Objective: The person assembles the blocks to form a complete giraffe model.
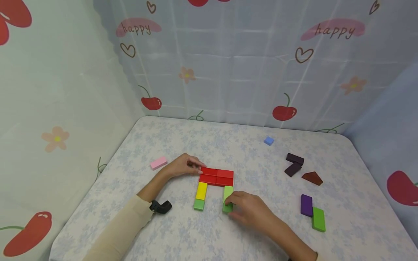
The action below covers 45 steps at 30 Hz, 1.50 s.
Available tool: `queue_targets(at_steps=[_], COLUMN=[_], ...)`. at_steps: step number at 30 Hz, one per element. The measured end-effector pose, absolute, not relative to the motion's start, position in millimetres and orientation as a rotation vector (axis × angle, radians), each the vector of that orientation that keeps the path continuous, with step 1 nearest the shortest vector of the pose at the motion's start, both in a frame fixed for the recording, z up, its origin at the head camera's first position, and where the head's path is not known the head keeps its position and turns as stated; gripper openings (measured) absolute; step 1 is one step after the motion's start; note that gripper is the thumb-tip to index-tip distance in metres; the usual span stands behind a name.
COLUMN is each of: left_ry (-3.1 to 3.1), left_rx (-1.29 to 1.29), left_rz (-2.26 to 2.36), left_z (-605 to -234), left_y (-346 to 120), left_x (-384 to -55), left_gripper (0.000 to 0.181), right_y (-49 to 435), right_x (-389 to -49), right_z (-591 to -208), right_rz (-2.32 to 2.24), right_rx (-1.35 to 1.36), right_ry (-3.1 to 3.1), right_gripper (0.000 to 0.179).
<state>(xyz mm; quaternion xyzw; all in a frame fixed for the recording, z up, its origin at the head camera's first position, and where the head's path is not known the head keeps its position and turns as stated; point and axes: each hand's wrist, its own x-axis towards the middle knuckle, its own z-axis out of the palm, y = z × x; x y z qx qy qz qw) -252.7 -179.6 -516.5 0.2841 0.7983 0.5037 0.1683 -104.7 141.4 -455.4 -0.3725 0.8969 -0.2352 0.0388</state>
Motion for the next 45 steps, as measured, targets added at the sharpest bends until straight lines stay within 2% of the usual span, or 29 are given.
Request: queue_targets(at_steps=[22,45], left_ry=[2.261,2.244], left_rx=[0.814,0.809], left_rz=[1.444,1.455], left_z=[-515,-514], left_y=[-179,-179], left_x=[-251,-251], left_gripper=[0.024,0.024], right_y=[141,140], right_x=[-98,-99], right_z=[-467,-466], right_rz=[-0.617,-0.597], right_rx=[-1.245,-1.224], right_ry=[2.766,2.786], right_gripper=[0.027,0.026])
